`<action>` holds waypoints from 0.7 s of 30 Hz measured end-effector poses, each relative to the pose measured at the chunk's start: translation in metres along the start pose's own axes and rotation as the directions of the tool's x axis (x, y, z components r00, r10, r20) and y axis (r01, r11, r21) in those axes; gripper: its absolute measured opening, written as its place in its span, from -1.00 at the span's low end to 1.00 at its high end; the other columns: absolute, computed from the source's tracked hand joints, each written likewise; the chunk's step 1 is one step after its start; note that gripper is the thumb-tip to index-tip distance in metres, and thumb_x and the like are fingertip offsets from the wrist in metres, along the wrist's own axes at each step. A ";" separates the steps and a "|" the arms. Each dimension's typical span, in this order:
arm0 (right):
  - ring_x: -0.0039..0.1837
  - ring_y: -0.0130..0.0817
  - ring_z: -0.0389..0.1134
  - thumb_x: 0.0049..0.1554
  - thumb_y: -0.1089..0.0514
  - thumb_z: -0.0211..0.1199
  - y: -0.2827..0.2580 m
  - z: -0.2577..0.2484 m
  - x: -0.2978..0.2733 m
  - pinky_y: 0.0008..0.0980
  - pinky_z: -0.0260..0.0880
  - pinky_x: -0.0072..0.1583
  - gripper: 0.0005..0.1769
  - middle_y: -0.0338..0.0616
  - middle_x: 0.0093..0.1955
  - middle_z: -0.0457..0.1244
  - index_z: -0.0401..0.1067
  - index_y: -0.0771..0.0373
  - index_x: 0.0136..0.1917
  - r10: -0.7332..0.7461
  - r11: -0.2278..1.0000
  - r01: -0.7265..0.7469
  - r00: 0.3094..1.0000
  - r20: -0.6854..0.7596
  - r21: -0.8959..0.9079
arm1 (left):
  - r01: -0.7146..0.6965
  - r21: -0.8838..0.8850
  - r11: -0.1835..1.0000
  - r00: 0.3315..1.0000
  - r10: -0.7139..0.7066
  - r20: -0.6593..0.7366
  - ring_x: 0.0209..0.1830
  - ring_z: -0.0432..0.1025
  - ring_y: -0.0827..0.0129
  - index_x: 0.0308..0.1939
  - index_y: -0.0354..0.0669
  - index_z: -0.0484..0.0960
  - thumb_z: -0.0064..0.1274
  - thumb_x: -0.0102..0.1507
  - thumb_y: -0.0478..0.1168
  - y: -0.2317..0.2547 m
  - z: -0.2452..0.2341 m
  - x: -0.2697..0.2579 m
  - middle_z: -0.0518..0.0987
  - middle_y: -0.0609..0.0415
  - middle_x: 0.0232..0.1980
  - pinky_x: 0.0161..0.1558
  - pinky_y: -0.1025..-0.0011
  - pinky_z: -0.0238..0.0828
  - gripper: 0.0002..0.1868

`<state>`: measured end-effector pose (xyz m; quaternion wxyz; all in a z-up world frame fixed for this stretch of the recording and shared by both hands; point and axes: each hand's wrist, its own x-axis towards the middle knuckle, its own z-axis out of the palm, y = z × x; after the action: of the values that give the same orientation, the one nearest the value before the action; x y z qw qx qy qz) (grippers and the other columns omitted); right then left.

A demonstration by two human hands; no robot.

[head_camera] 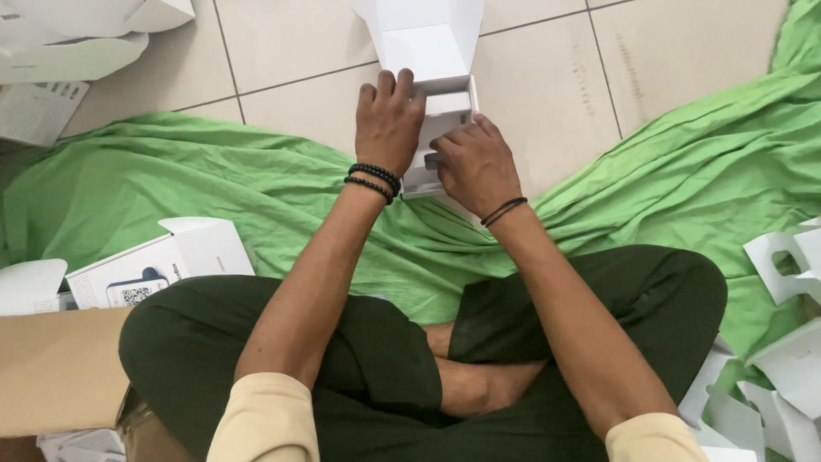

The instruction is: The person assembles and prepares product boxes for packaging.

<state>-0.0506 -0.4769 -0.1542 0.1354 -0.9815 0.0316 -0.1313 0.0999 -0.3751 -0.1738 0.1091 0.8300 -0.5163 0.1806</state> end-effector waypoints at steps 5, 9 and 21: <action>0.21 -0.16 0.33 0.09 0.23 0.35 -0.014 0.000 -0.022 -0.03 0.21 0.43 -0.88 -0.16 -0.02 0.35 0.53 0.19 -0.05 0.085 0.996 -0.076 0.978 -0.190 0.054 | 0.081 0.119 0.990 0.989 -0.065 -0.136 -0.09 0.35 0.19 -0.24 -0.11 0.60 0.09 0.12 -0.33 0.003 -0.007 0.002 0.47 0.06 -0.13 -0.13 0.23 0.24 -0.87; 0.27 -0.16 0.32 0.16 0.22 0.34 -0.019 0.000 -0.039 -0.01 0.21 0.43 -0.89 -0.17 0.03 0.36 0.52 0.20 -0.01 0.117 0.990 -0.095 0.965 -0.237 0.099 | 0.089 0.113 0.990 0.992 -0.078 -0.101 -0.11 0.36 0.20 -0.29 -0.09 0.57 0.10 0.13 -0.33 0.002 -0.004 0.000 0.47 0.08 -0.17 -0.13 0.22 0.24 -0.90; 0.48 -0.04 0.22 0.16 0.29 0.32 -0.037 -0.096 -0.093 -0.11 0.23 0.47 -0.72 -0.09 0.30 0.32 0.51 0.23 0.17 0.358 0.911 -0.240 0.863 -0.357 0.336 | 0.054 -0.517 0.854 0.984 -0.133 -0.117 0.07 0.41 0.17 -0.08 -0.06 0.65 0.27 0.21 -0.21 0.078 -0.089 0.016 0.56 0.13 0.01 0.02 0.17 0.30 -0.78</action>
<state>-0.1645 -0.4575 -0.0780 0.2819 -0.8853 0.1938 -0.3149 0.0197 -0.3898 -0.0869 0.3722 0.7796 -0.4951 0.0927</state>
